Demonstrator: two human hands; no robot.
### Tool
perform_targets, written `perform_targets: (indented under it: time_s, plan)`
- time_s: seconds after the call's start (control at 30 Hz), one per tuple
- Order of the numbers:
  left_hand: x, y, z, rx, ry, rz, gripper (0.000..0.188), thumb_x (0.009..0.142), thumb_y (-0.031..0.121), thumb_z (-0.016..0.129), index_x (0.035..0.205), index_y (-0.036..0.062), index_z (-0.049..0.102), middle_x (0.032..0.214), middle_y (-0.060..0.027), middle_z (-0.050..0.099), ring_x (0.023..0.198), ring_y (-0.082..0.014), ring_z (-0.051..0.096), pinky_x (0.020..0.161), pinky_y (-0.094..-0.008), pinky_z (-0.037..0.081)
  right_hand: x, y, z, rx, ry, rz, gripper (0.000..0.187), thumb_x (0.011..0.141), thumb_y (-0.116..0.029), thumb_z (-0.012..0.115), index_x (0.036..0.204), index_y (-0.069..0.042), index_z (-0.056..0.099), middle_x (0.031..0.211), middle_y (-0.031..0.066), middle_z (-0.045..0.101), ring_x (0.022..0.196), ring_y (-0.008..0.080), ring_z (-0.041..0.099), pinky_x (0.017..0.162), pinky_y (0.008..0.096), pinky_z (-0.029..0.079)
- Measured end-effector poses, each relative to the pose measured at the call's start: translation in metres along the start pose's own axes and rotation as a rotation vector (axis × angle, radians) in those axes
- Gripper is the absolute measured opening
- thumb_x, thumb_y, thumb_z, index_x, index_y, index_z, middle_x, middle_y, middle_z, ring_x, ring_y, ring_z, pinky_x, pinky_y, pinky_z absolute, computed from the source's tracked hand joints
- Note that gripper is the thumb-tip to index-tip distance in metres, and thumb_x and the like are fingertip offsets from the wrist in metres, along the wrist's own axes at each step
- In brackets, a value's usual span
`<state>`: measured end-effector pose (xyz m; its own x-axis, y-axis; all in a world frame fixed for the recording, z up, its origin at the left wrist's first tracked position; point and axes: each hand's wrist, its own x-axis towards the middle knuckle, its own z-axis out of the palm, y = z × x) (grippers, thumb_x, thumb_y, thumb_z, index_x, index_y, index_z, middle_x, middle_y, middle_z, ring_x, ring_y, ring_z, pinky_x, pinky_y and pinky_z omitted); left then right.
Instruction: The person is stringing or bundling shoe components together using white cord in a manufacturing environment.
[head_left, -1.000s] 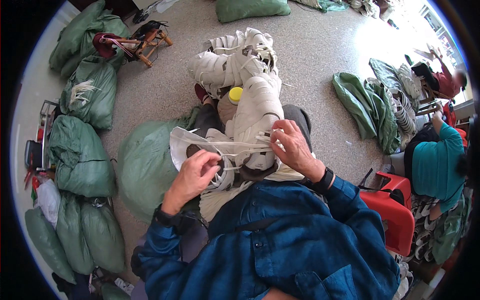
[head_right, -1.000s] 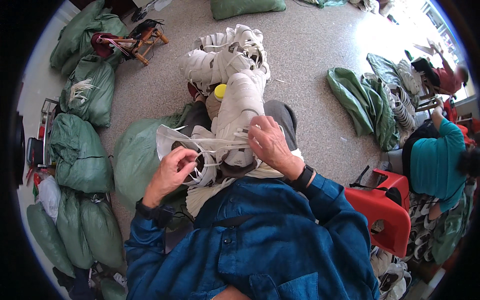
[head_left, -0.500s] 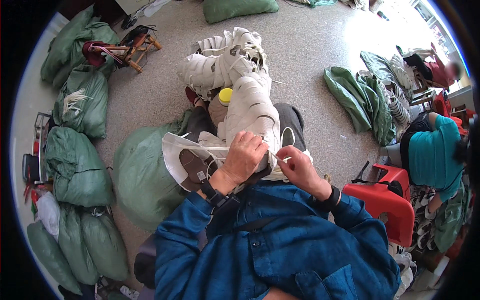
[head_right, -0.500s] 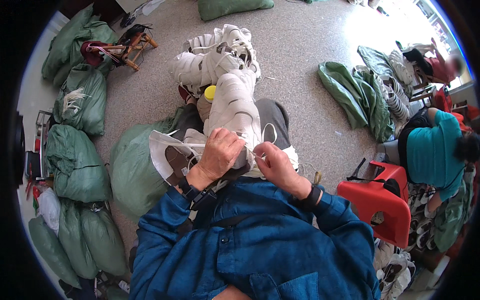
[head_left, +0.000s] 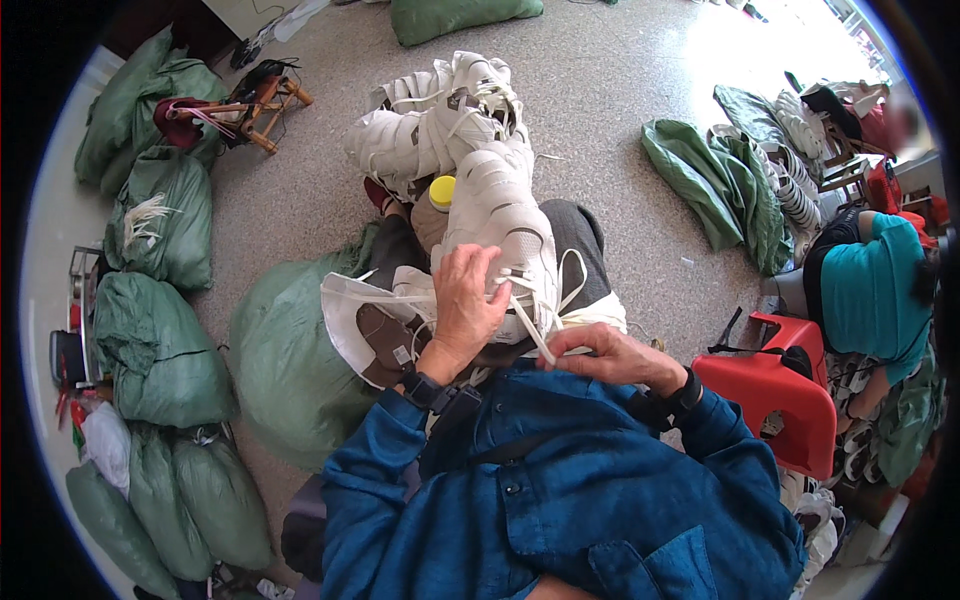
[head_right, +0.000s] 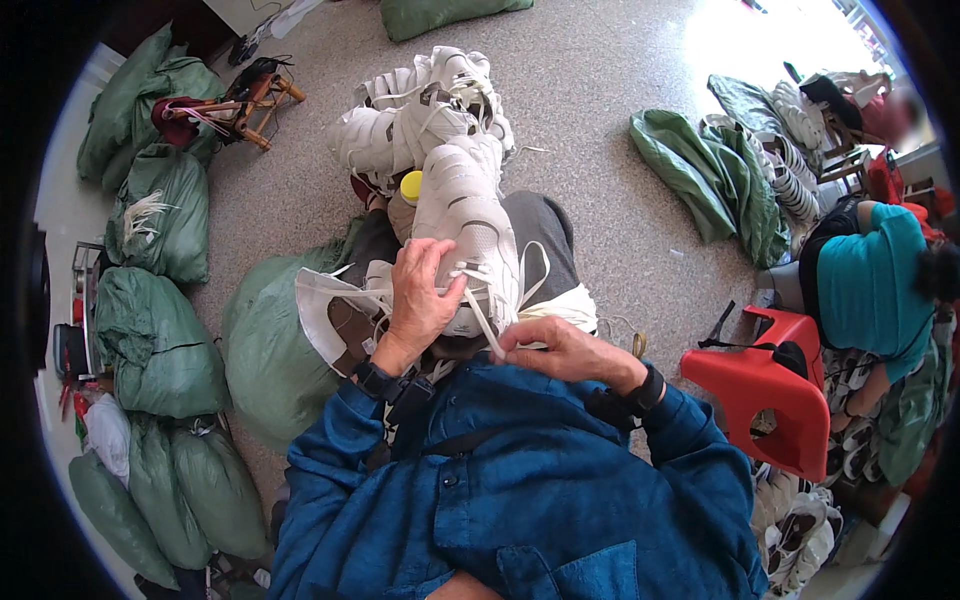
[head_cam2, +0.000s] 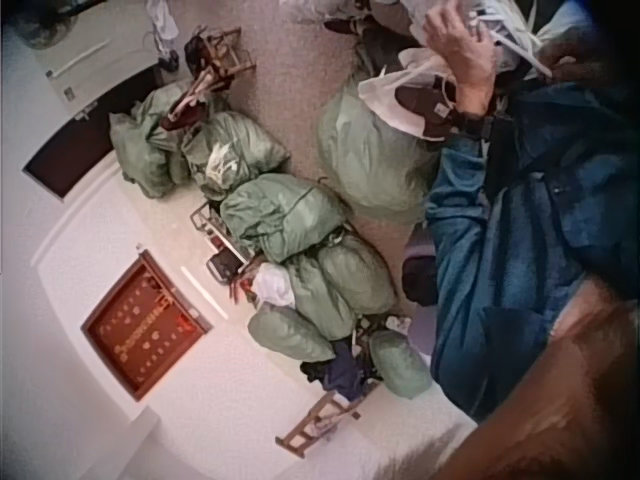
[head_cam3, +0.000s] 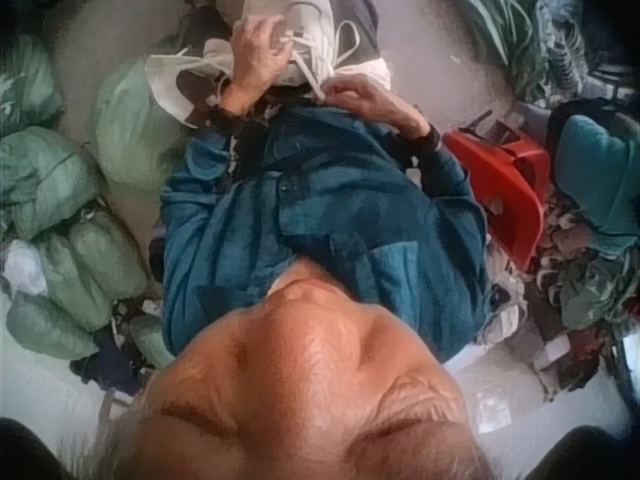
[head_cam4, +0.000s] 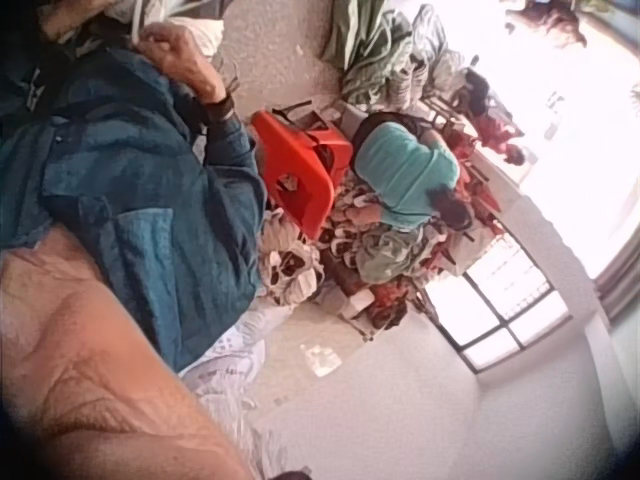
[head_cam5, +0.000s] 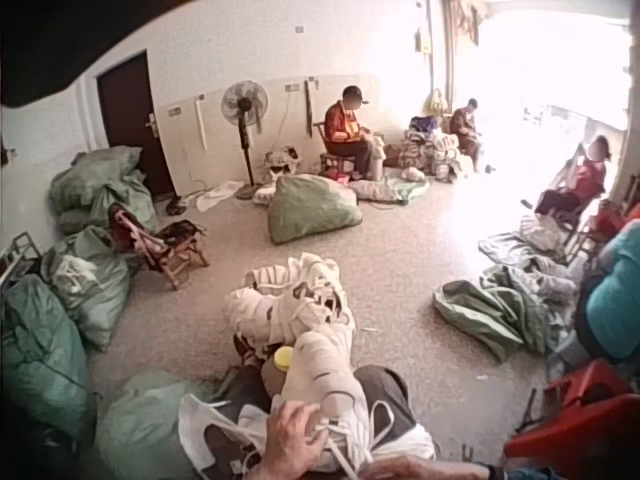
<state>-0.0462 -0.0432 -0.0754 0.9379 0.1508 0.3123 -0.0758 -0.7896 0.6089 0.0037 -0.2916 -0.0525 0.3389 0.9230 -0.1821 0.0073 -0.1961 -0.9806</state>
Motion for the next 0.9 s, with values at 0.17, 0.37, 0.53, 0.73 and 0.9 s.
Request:
perform_targets:
  time_s: [0.17, 0.37, 0.53, 0.73, 0.9]
  plan:
    - [-0.008, -0.002, -0.015, -0.205, 0.122, 0.008, 0.042, 0.079, 0.012, 0.079, 0.118, 0.0063, 0.063, 0.116, -0.0114, 0.06, 0.111, -0.0332, 0.057, 0.102, -0.0473, 0.042, -0.008, -0.017, -0.009, 0.149, 0.23, 0.269, 0.023, 0.094, -0.017, 0.066, 0.105, 0.003, 0.068, 0.107, 0.01, 0.065, 0.093, 0.0173, 0.065, 0.08, 0.0326, 0.053]
    - [-0.029, 0.002, -0.037, 0.249, -0.065, 0.391, 0.026, 0.081, 0.013, 0.079, 0.104, 0.0108, 0.067, 0.105, -0.0043, 0.06, 0.107, -0.0251, 0.058, 0.111, -0.0541, 0.036, 0.021, 0.005, 0.019, -0.728, 0.464, -0.019, 0.046, 0.078, -0.038, 0.085, 0.098, -0.001, 0.068, 0.12, 0.0164, 0.061, 0.101, 0.0355, 0.063, 0.084, 0.0412, 0.052]
    - [-0.024, -0.002, -0.022, 0.361, -0.071, 0.431, 0.018, 0.081, 0.015, 0.075, 0.097, 0.0115, 0.066, 0.099, -0.0023, 0.057, 0.102, -0.023, 0.058, 0.115, -0.0557, 0.031, 0.035, 0.006, 0.027, -1.008, 0.602, -0.105, 0.038, 0.075, -0.03, 0.083, 0.092, -0.001, 0.066, 0.135, 0.0186, 0.053, 0.13, 0.0404, 0.047, 0.114, 0.0579, 0.03]
    - [-0.037, -0.009, -0.071, 0.408, -0.097, 0.345, 0.01, 0.084, 0.004, 0.064, 0.088, 0.0132, 0.063, 0.086, -0.0033, 0.055, 0.091, -0.0224, 0.059, 0.113, -0.0533, 0.032, 0.042, 0.023, 0.026, -0.899, 0.724, -0.143, 0.024, 0.073, -0.014, 0.076, 0.087, -0.003, 0.061, 0.133, 0.0182, 0.053, 0.13, 0.0411, 0.047, 0.114, 0.0574, 0.03]
    - [-0.085, -0.03, -0.174, 0.449, 0.019, 0.072, 0.007, 0.088, 0.009, 0.068, 0.085, 0.0099, 0.062, 0.082, -0.0062, 0.055, 0.086, -0.0264, 0.059, 0.108, -0.0497, 0.035, 0.045, 0.044, 0.023, -0.694, 0.717, -0.204, 0.036, 0.072, -0.008, 0.072, 0.105, -0.002, 0.059, 0.134, 0.0222, 0.05, 0.122, 0.0432, 0.051, 0.107, 0.0523, 0.038]
